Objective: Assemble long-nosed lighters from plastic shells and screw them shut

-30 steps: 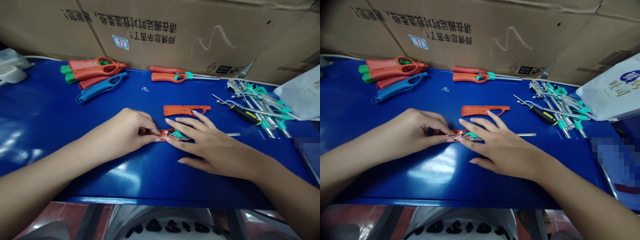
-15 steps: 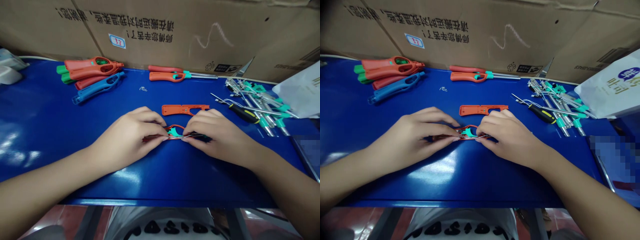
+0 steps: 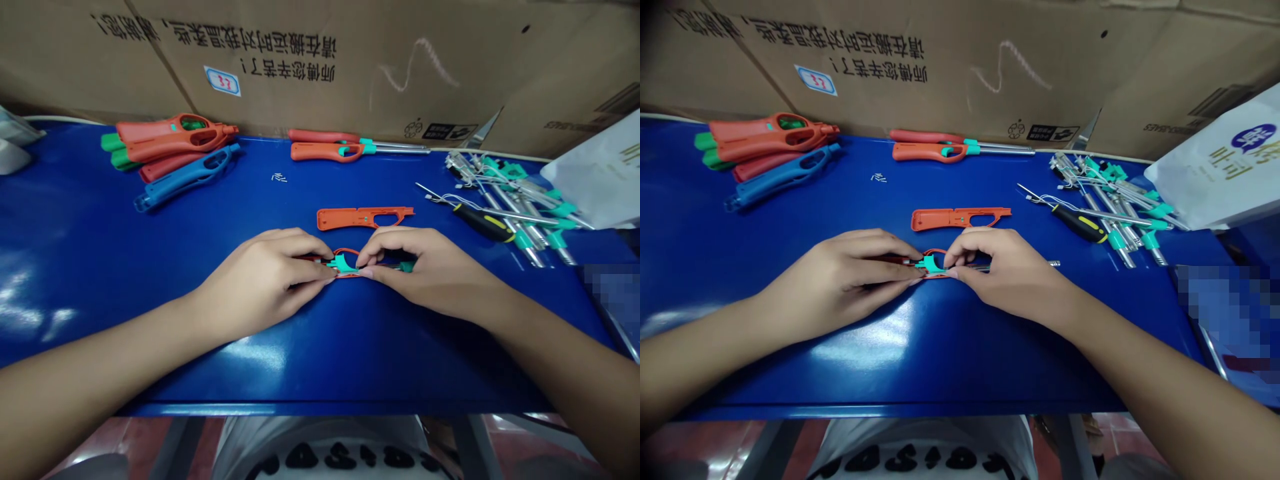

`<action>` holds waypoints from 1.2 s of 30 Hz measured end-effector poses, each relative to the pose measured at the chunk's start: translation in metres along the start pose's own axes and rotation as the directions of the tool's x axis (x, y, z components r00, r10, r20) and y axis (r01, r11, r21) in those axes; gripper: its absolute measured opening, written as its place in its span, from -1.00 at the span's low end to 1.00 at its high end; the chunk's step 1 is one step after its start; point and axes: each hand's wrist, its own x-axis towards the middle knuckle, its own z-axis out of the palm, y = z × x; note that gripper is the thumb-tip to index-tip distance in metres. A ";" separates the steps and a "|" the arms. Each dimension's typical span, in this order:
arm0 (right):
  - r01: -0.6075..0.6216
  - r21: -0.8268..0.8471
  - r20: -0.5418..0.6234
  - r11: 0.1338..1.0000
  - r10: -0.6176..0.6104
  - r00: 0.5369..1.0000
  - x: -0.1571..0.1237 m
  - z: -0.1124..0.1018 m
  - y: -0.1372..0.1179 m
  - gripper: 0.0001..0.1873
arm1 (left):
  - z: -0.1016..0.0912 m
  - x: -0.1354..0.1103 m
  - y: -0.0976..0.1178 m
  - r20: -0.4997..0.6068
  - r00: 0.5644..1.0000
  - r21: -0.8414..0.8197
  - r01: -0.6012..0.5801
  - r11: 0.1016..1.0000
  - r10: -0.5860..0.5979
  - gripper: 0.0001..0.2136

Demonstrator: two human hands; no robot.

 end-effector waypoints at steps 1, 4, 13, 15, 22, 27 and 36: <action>-0.002 0.006 0.004 1.000 0.002 1.000 0.000 -0.001 0.000 -0.90 | 0.000 0.000 0.000 0.005 1.000 0.017 0.001 1.000 -0.001 -0.80; 0.009 0.000 0.011 1.000 -0.009 1.000 0.000 -0.002 0.001 -0.88 | 0.000 -0.001 0.002 0.009 1.000 0.071 -0.002 0.997 0.002 -0.80; 0.155 -0.207 0.007 0.966 -0.157 0.988 -0.003 -0.005 -0.001 -0.82 | -0.002 -0.002 0.009 0.063 0.998 0.223 -0.045 0.974 0.031 -0.76; 0.214 -0.276 0.041 0.937 -0.211 0.977 -0.004 -0.007 -0.003 -0.80 | -0.001 -0.003 0.009 0.067 0.997 0.229 -0.044 0.972 0.029 -0.76; 0.193 -0.343 0.055 0.919 -0.185 0.981 -0.004 -0.002 -0.008 -0.79 | 0.000 -0.003 0.008 0.055 0.998 0.203 -0.036 0.979 0.025 -0.75; 0.008 -0.111 0.016 0.994 -0.006 1.000 0.000 -0.007 -0.003 -0.92 | 0.002 -0.002 0.006 0.041 0.999 0.181 -0.039 0.983 0.032 -0.77; -0.127 -0.069 0.047 0.989 0.131 0.990 0.006 -0.009 -0.005 -0.93 | 0.003 -0.004 0.006 0.012 0.999 0.172 -0.045 0.984 0.043 -0.78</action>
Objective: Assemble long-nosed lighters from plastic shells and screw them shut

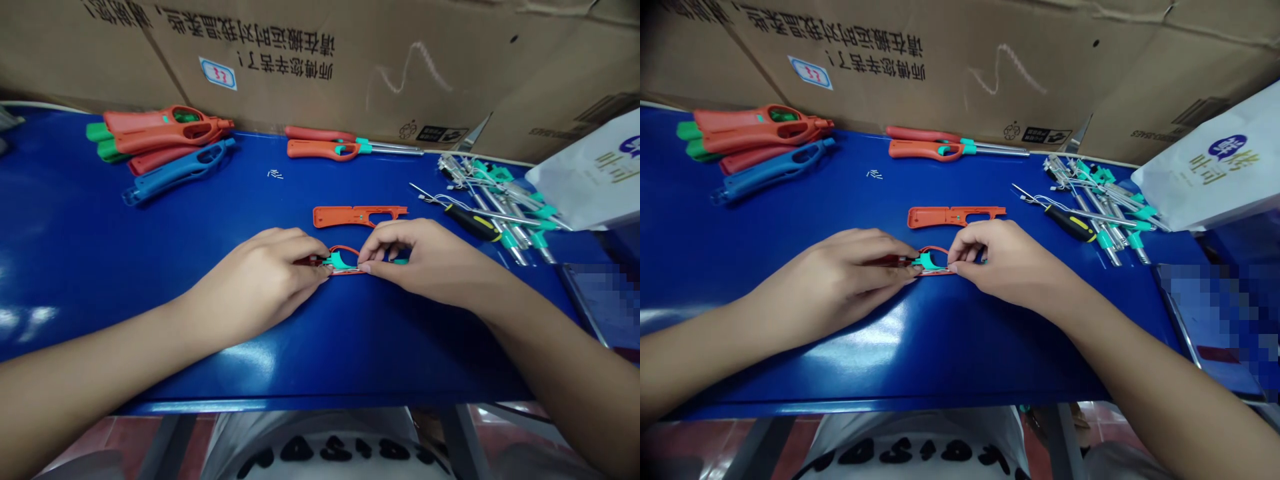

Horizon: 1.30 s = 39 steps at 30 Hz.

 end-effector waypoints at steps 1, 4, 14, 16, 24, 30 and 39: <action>0.026 -0.012 -0.005 1.000 -0.026 1.000 -0.001 0.000 0.000 -0.92 | 0.000 0.000 0.000 -0.001 1.000 -0.001 -0.002 1.000 0.002 -0.79; 0.111 -0.062 -0.011 0.992 -0.112 0.994 -0.004 0.000 0.001 -0.89 | 0.001 0.001 0.000 -0.006 1.000 -0.008 -0.009 1.000 0.009 -0.79; 0.396 -0.377 -0.087 0.837 -0.458 0.885 -0.005 -0.006 0.011 -0.82 | 0.001 0.001 -0.002 -0.024 0.999 -0.068 -0.027 0.997 0.026 -0.80; 0.363 -0.423 -0.215 0.831 -0.481 0.850 0.000 -0.010 0.021 -0.85 | 0.002 0.000 -0.003 -0.034 0.999 -0.072 -0.035 0.997 0.033 -0.81; 0.322 -0.398 -0.208 0.859 -0.427 0.880 0.013 -0.018 0.046 -0.98 | 0.003 -0.003 -0.004 -0.080 0.995 -0.055 -0.063 0.996 0.059 -0.82; 0.282 -0.378 -0.441 0.882 -0.439 0.783 0.004 -0.016 0.027 -0.92 | -0.010 0.000 -0.003 -0.249 0.968 -0.021 -0.027 0.999 0.021 -0.78; 0.130 0.421 -0.292 0.898 -0.001 0.956 -0.007 0.006 -0.002 -0.86 | -0.024 0.000 -0.010 -0.196 0.975 0.062 -0.089 0.994 0.100 -0.74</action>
